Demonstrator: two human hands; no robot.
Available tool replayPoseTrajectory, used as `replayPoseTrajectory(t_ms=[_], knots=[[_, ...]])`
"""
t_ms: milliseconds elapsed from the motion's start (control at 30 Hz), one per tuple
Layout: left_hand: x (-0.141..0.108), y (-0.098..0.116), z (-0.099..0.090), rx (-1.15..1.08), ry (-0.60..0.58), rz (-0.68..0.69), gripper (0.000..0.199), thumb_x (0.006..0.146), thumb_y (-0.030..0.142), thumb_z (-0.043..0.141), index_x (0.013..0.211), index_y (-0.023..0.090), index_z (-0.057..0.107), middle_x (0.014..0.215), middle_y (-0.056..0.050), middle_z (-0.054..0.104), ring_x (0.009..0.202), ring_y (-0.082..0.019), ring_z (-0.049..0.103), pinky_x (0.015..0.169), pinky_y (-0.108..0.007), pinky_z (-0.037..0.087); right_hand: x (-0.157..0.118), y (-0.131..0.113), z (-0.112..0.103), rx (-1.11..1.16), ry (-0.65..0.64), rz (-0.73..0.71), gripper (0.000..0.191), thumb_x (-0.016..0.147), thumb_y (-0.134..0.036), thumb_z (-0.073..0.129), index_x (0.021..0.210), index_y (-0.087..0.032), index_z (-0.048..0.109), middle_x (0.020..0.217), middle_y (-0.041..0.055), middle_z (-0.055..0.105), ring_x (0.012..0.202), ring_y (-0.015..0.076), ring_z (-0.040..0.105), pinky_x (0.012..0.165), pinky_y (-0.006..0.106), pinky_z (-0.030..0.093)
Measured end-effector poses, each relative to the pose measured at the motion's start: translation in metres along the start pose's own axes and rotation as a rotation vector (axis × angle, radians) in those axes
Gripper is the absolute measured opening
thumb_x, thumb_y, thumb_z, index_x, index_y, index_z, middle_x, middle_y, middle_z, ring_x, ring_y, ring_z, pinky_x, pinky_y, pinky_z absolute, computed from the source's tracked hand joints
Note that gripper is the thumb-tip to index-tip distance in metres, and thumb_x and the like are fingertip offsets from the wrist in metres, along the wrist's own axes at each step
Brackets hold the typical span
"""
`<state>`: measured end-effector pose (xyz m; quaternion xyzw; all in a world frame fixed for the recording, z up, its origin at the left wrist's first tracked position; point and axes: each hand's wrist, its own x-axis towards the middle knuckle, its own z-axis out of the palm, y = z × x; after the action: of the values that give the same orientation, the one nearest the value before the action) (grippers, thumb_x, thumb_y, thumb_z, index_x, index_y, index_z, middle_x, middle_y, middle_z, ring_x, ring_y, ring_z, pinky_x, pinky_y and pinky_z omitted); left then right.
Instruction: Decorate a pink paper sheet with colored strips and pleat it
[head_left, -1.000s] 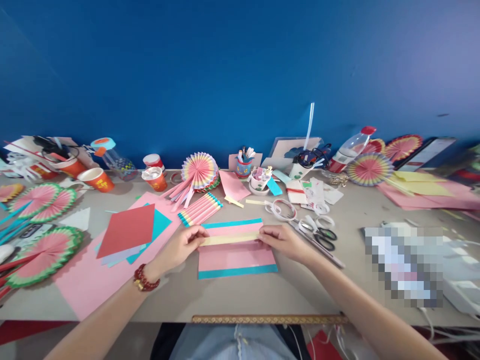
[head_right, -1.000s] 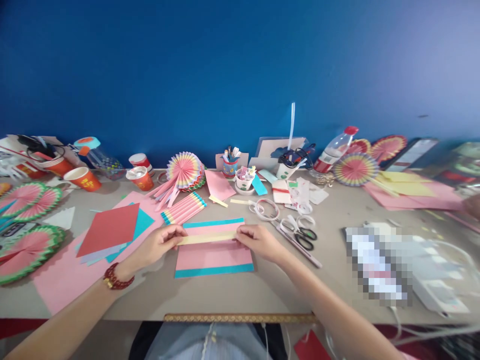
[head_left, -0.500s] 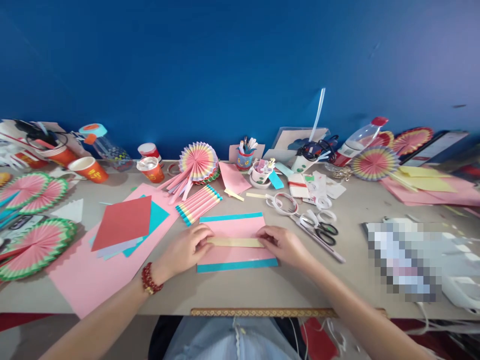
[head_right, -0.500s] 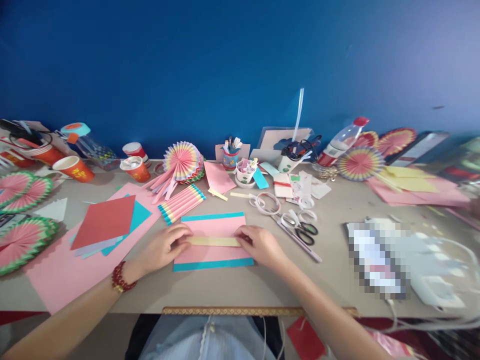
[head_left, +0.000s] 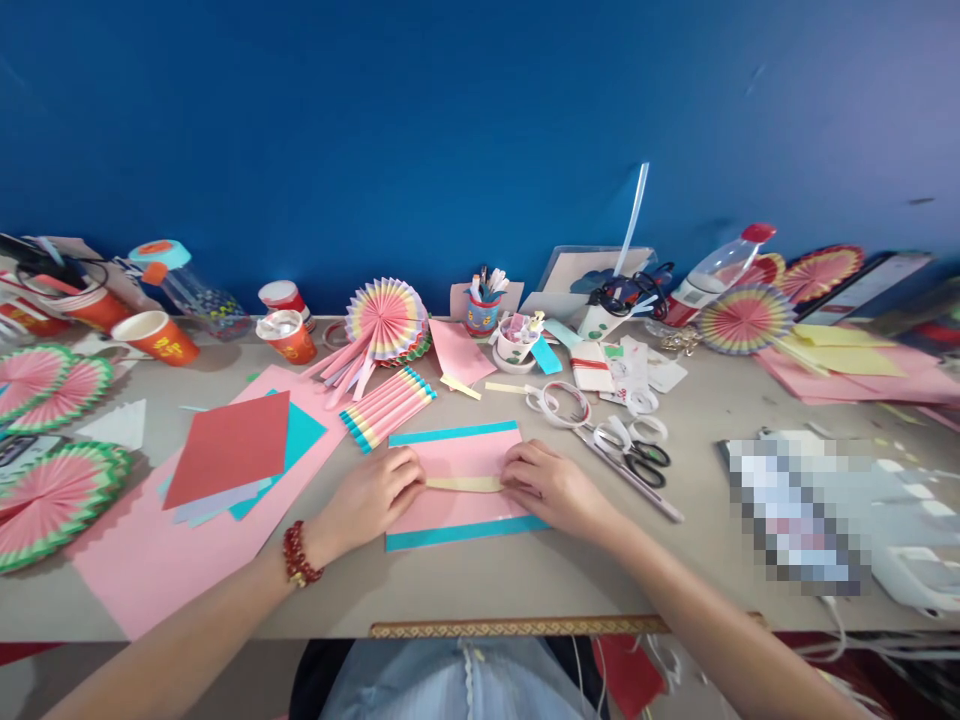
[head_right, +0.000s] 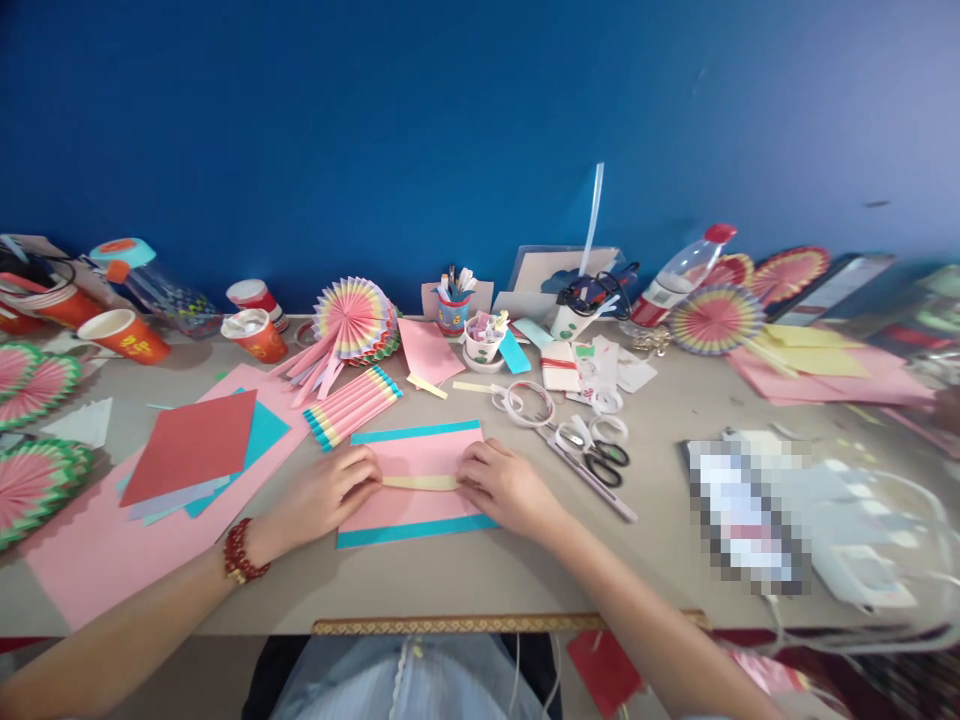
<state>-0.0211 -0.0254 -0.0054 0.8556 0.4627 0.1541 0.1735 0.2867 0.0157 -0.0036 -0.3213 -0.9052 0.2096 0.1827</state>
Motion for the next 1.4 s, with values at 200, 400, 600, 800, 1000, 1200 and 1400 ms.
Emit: replayPoseTrajectory(t_ms=[200, 400, 600, 800, 1000, 1200, 1400], knots=[[-0.001, 0.003, 0.008, 0.005, 0.06, -0.09, 0.015, 0.099, 0.023, 0.045, 0.091, 0.02, 0.057, 0.098, -0.005, 0.058, 0.092, -0.02, 0.058, 0.085, -0.034, 0.048, 0.003, -0.001, 0.004, 0.003, 0.07, 0.104, 0.011, 0.088, -0.013, 0.056, 0.086, -0.022, 0.064, 0.1, 0.0075, 0.064, 0.092, 0.0222, 0.057, 0.082, 0.035, 0.049], [0.001, 0.007, 0.013, 0.088, 0.127, -0.155, 0.011, 0.094, 0.02, 0.049, 0.084, 0.02, 0.053, 0.093, -0.004, 0.054, 0.087, -0.02, 0.056, 0.08, -0.033, 0.048, 0.003, -0.008, 0.006, -0.069, 0.095, 0.172, 0.011, 0.088, -0.012, 0.057, 0.082, -0.021, 0.058, 0.097, 0.0073, 0.062, 0.089, 0.0233, 0.055, 0.083, 0.038, 0.048], [0.001, 0.009, 0.012, 0.127, 0.121, -0.188, 0.013, 0.094, 0.02, 0.05, 0.081, 0.02, 0.05, 0.095, -0.004, 0.053, 0.085, -0.019, 0.057, 0.074, -0.032, 0.047, 0.002, -0.003, 0.007, -0.015, 0.093, 0.192, 0.012, 0.087, -0.012, 0.061, 0.082, -0.022, 0.056, 0.098, 0.006, 0.061, 0.092, 0.0231, 0.055, 0.084, 0.038, 0.048], [0.001, 0.007, 0.012, 0.095, 0.131, -0.175, 0.014, 0.094, 0.018, 0.05, 0.08, 0.02, 0.049, 0.094, -0.003, 0.053, 0.082, -0.017, 0.056, 0.072, -0.031, 0.045, 0.001, 0.004, 0.003, 0.077, 0.054, 0.203, 0.016, 0.085, -0.008, 0.063, 0.084, -0.022, 0.056, 0.1, 0.0043, 0.061, 0.095, 0.0214, 0.055, 0.085, 0.036, 0.047], [-0.004, 0.002, 0.009, 0.007, 0.108, -0.125, 0.011, 0.096, 0.02, 0.049, 0.085, 0.019, 0.052, 0.097, -0.003, 0.053, 0.087, -0.018, 0.055, 0.078, -0.032, 0.045, -0.003, 0.005, 0.002, 0.105, 0.042, 0.169, 0.015, 0.083, -0.013, 0.068, 0.088, -0.022, 0.057, 0.106, 0.0053, 0.061, 0.099, 0.0215, 0.055, 0.086, 0.035, 0.046], [-0.006, -0.004, 0.006, -0.07, 0.032, -0.062, 0.012, 0.1, 0.022, 0.046, 0.093, 0.021, 0.056, 0.105, -0.003, 0.055, 0.096, -0.018, 0.055, 0.086, -0.033, 0.044, -0.003, 0.005, 0.004, 0.062, 0.024, 0.094, 0.007, 0.091, -0.016, 0.059, 0.091, -0.023, 0.061, 0.106, 0.006, 0.062, 0.098, 0.0216, 0.055, 0.086, 0.036, 0.045], [-0.005, -0.001, 0.006, -0.111, 0.068, -0.106, 0.013, 0.098, 0.018, 0.045, 0.089, 0.02, 0.054, 0.101, -0.004, 0.056, 0.094, -0.019, 0.055, 0.085, -0.033, 0.044, -0.002, 0.003, 0.006, 0.051, 0.023, 0.151, 0.007, 0.093, -0.016, 0.057, 0.089, -0.022, 0.058, 0.102, 0.0059, 0.063, 0.093, 0.0217, 0.056, 0.083, 0.036, 0.045]])
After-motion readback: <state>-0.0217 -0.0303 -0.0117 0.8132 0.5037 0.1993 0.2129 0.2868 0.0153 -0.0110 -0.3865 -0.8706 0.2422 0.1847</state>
